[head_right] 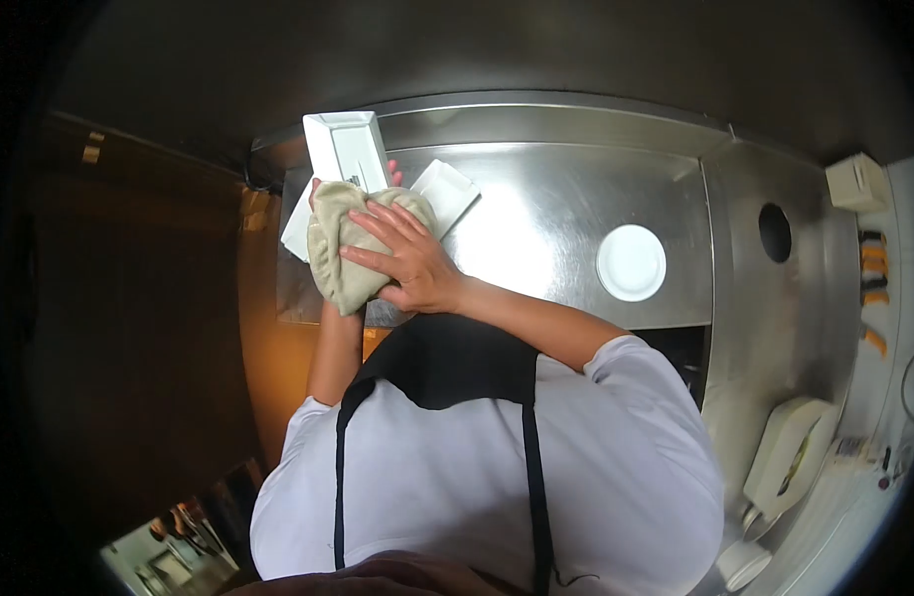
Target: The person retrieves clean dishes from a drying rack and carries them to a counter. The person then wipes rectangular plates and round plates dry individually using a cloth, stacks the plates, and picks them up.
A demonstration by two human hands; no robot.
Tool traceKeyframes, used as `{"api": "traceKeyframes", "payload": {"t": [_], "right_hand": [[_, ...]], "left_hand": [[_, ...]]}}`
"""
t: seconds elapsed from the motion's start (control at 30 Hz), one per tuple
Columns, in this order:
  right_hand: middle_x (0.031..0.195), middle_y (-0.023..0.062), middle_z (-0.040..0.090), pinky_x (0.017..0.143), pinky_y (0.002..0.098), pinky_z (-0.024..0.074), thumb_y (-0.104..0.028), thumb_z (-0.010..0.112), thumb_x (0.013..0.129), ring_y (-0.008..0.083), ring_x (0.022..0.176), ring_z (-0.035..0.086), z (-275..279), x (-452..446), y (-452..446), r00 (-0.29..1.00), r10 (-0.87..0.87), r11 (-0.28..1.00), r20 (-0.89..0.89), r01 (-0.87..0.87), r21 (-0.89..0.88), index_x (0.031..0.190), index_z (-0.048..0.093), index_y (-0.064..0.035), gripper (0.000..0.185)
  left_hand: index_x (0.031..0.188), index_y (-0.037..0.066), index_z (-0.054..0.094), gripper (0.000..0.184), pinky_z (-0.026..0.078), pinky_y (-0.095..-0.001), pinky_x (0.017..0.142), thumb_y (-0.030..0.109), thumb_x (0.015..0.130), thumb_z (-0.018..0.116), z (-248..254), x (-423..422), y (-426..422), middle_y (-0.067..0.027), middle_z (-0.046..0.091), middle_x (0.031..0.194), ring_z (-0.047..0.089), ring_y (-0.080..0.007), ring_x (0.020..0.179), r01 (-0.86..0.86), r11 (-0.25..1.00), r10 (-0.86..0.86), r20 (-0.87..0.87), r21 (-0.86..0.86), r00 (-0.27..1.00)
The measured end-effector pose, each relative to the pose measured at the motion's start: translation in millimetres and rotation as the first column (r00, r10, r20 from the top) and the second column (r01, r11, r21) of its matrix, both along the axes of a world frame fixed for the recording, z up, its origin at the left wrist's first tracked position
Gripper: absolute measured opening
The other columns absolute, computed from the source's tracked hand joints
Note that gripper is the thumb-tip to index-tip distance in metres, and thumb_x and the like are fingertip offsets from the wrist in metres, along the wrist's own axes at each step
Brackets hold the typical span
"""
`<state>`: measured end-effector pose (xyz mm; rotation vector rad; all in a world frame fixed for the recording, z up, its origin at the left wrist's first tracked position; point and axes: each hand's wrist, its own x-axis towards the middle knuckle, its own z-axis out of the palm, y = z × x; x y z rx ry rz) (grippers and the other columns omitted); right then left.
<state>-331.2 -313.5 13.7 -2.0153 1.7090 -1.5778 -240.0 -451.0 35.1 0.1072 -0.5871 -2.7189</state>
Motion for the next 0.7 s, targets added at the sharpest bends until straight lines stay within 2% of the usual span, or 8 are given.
{"api": "traceKeyframes", "payload": {"t": [0.1, 0.17, 0.2, 0.27, 0.33, 0.43, 0.6, 0.7], "right_hand": [[0.160, 0.0152, 0.048, 0.124, 0.0571, 0.0301, -0.011, 0.069, 0.070, 0.0428, 0.152, 0.038, 9.7, 2.7, -30.5, 0.998, -0.063, 0.996, 0.017, 0.064, -0.060, 0.139, 0.066, -0.0214, 0.070], [0.155, 0.0164, 0.052, 0.121, 0.0522, 0.0364, -0.007, 0.067, 0.073, 0.0413, 0.148, 0.044, 20.1, -13.6, -66.2, 0.988, -0.147, 0.981, 0.039, 0.150, -0.119, 0.139, 0.066, -0.0191, 0.067], [0.153, 0.0171, 0.055, 0.119, 0.0498, 0.0395, -0.005, 0.067, 0.074, 0.0405, 0.146, 0.047, 25.6, -23.5, -82.2, 0.980, -0.190, 0.970, 0.050, 0.196, -0.147, 0.139, 0.065, -0.0179, 0.066], [0.139, 0.0192, 0.065, 0.107, 0.0427, 0.0506, -0.004, 0.063, 0.084, 0.0388, 0.131, 0.061, 42.7, -38.7, -102.8, 0.925, -0.219, 0.956, 0.310, 0.267, -0.119, 0.138, 0.063, -0.0125, 0.055], [0.120, 0.0197, 0.073, 0.093, 0.0431, 0.0553, -0.019, 0.063, 0.099, 0.0392, 0.112, 0.071, 42.5, -45.2, -115.8, 0.821, -0.295, 0.955, 0.489, 0.267, 0.128, 0.136, 0.061, -0.0086, 0.038], [0.126, 0.0217, 0.069, 0.096, 0.0437, 0.0544, -0.020, 0.065, 0.100, 0.0407, 0.117, 0.068, 18.6, -18.3, -106.8, 0.846, -0.298, 0.954, 0.441, 0.256, 0.154, 0.142, 0.055, -0.0075, 0.046], [0.141, 0.0292, 0.057, 0.097, 0.0491, 0.0545, -0.013, 0.069, 0.092, 0.0483, 0.118, 0.064, -3.2, 36.5, -56.6, 0.958, -0.197, 0.974, 0.206, 0.168, 0.150, 0.140, 0.052, 0.0034, 0.053], [0.134, 0.0236, 0.064, 0.098, 0.0450, 0.0548, -0.008, 0.071, 0.087, 0.0435, 0.115, 0.067, 2.0, 36.0, -37.1, 0.974, -0.072, 0.947, 0.214, -0.001, 0.323, 0.139, 0.057, -0.0032, 0.053]], "left_hand": [[0.162, 0.015, 0.035, 0.076, 0.036, -0.0511, 0.123, 0.064, 0.104, 0.046, -74.5, 20.9, -1.6, -0.0157, 0.045, 0.159, 0.044, -0.0315, 0.147, -0.249, 0.966, 0.249, 0.012, 0.070, 0.968], [0.164, 0.014, 0.030, 0.082, 0.037, -0.0460, 0.123, 0.067, 0.103, 0.046, -38.2, 19.8, 26.8, -0.0113, 0.041, 0.163, 0.044, -0.0304, 0.147, -0.392, 0.880, 0.465, 0.318, -0.268, 0.826], [0.162, 0.009, 0.032, 0.083, 0.040, -0.0427, 0.121, 0.064, 0.102, 0.049, -34.1, 10.8, 19.4, -0.0133, 0.045, 0.159, 0.049, -0.0299, 0.143, -0.412, 0.888, 0.459, 0.322, -0.207, 0.828], [0.159, 0.007, 0.035, 0.082, 0.043, -0.0420, 0.117, 0.060, 0.099, 0.052, 0.0, 13.0, 42.7, -0.0154, 0.049, 0.153, 0.052, -0.0295, 0.139, -0.330, 0.863, 0.454, 0.303, -0.382, 0.838], [0.157, 0.002, 0.035, 0.083, 0.044, -0.0412, 0.114, 0.057, 0.097, 0.053, -1.6, 17.3, 42.8, -0.0169, 0.052, 0.149, 0.055, -0.0297, 0.135, -0.324, 0.887, 0.420, 0.284, -0.329, 0.862], [0.158, 0.003, 0.036, 0.078, 0.041, -0.0412, 0.116, 0.054, 0.101, 0.048, -0.7, 11.1, 34.5, -0.0147, 0.053, 0.150, 0.054, -0.0293, 0.136, -0.514, 0.757, 0.639, 0.298, -0.403, 0.709], [0.153, 0.001, 0.042, 0.076, 0.045, -0.0448, 0.111, 0.057, 0.100, 0.047, 2.6, 30.8, -2.7, -0.0178, 0.056, 0.142, 0.059, -0.0323, 0.126, -0.664, 0.707, 0.706, 0.193, -0.242, 0.681], [0.149, 0.000, 0.044, 0.079, 0.054, -0.0477, 0.099, 0.058, 0.096, 0.052, -3.7, 44.8, -26.2, -0.0208, 0.059, 0.133, 0.064, -0.0351, 0.116, -0.676, 0.711, 0.703, 0.211, -0.196, 0.679]]}}
